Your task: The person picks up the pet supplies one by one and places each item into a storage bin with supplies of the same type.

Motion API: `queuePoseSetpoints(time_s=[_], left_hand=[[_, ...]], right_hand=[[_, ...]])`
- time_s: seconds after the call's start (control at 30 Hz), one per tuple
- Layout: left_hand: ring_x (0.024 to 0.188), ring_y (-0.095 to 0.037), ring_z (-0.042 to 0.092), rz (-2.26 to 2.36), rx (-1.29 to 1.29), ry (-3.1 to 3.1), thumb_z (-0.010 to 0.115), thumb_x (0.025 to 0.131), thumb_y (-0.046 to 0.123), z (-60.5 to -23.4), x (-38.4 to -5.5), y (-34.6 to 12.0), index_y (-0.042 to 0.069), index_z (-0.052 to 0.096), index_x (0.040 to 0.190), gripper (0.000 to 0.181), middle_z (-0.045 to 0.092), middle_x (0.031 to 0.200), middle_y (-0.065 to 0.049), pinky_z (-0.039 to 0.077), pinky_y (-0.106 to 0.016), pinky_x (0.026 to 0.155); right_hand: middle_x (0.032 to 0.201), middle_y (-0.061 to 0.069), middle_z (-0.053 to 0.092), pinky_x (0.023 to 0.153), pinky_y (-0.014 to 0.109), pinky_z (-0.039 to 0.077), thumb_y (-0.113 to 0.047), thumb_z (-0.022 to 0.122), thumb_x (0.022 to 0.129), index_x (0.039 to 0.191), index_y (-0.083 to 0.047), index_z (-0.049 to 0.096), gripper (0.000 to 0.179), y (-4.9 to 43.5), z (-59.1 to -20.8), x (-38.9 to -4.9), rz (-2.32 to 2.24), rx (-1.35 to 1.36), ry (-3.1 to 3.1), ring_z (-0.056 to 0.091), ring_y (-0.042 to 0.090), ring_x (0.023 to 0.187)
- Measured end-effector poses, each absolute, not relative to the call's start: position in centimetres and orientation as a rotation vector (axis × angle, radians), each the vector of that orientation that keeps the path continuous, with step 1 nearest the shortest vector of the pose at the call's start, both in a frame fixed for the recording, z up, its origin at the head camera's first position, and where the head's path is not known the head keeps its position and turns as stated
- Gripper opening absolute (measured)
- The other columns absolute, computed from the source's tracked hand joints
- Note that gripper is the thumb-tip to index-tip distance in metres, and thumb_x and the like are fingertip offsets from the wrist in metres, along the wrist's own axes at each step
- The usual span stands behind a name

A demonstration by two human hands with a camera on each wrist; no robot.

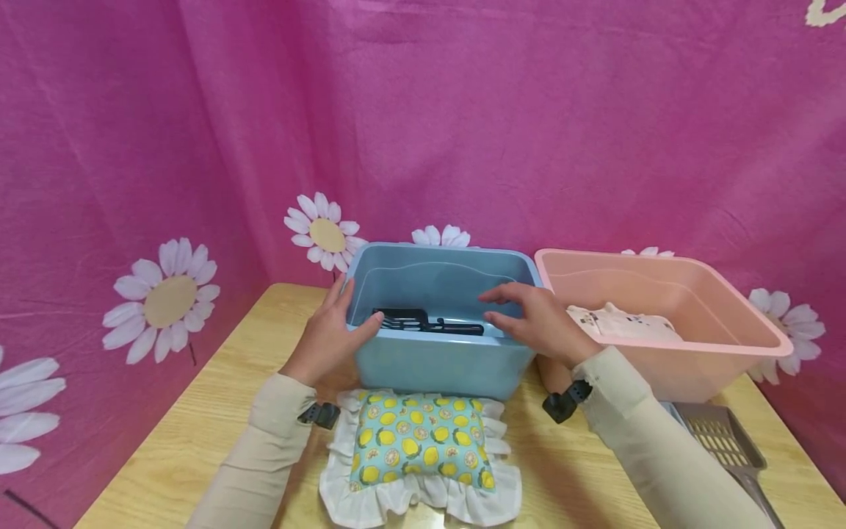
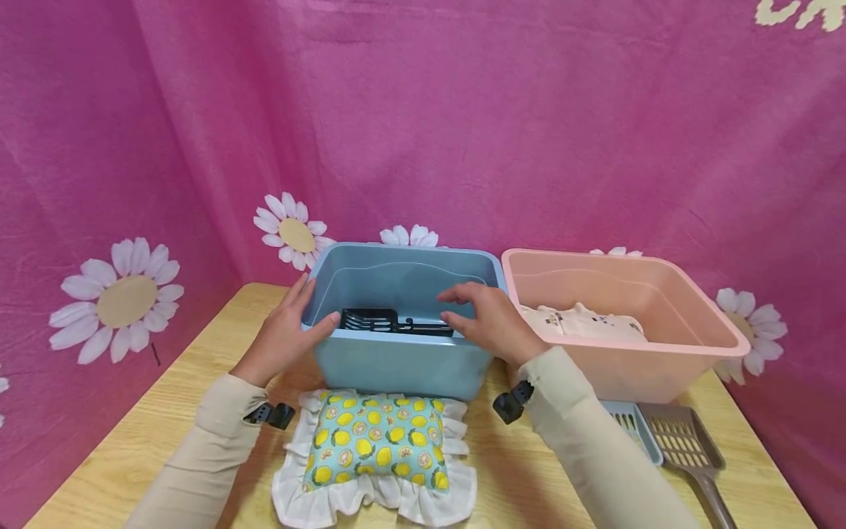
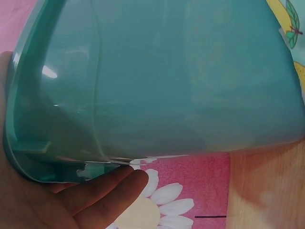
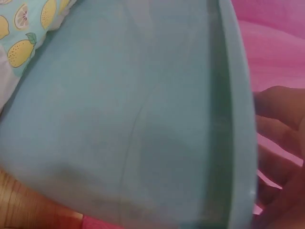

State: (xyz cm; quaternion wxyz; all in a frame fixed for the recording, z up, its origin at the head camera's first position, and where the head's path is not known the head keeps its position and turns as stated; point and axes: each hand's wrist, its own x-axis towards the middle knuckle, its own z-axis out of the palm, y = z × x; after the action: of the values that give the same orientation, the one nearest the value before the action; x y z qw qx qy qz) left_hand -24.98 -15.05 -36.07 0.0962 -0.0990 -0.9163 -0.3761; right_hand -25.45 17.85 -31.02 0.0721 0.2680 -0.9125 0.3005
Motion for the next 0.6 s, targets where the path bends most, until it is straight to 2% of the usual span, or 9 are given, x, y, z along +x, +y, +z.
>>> queuePoseSetpoints(time_s=[0.23, 0.4, 0.6], left_hand=[[0.138, -0.038, 0.031, -1.122, -0.303, -2.700, 0.055, 0.087, 0.061, -36.0, -25.2, -15.0, 0.012, 0.021, 0.154, 0.090, 0.009, 0.162, -0.002, 0.045, -0.059, 0.093], [0.138, -0.038, 0.032, -1.128, -0.306, -2.698, 0.055, 0.087, 0.061, -36.1, -25.2, -15.0, 0.012, 0.022, 0.154, 0.090, 0.009, 0.162, -0.002, 0.046, -0.059, 0.093], [0.138, -0.039, 0.031, -1.145, -0.297, -2.705, 0.057, 0.086, 0.060, -36.1, -25.0, -15.1, 0.014, 0.021, 0.155, 0.090, 0.008, 0.162, -0.002, 0.048, -0.058, 0.090]], right_hand=[[0.117, 0.001, 0.065, 0.094, 0.043, 0.047, -0.020, 0.070, 0.089, 0.120, -0.014, 0.067, 0.031, 18.7, -30.3, -24.5, 0.925, 0.809, -2.698, 0.057, 0.020, 0.112], [0.120, 0.002, 0.065, 0.094, 0.043, 0.048, -0.022, 0.069, 0.090, 0.121, -0.015, 0.066, 0.033, 19.4, -30.2, -23.7, 0.910, 0.810, -2.692, 0.057, 0.017, 0.113], [0.119, 0.000, 0.065, 0.094, 0.047, 0.048, -0.023, 0.070, 0.089, 0.121, -0.015, 0.066, 0.033, 20.1, -30.1, -22.4, 0.942, 0.798, -2.659, 0.057, 0.021, 0.115]])
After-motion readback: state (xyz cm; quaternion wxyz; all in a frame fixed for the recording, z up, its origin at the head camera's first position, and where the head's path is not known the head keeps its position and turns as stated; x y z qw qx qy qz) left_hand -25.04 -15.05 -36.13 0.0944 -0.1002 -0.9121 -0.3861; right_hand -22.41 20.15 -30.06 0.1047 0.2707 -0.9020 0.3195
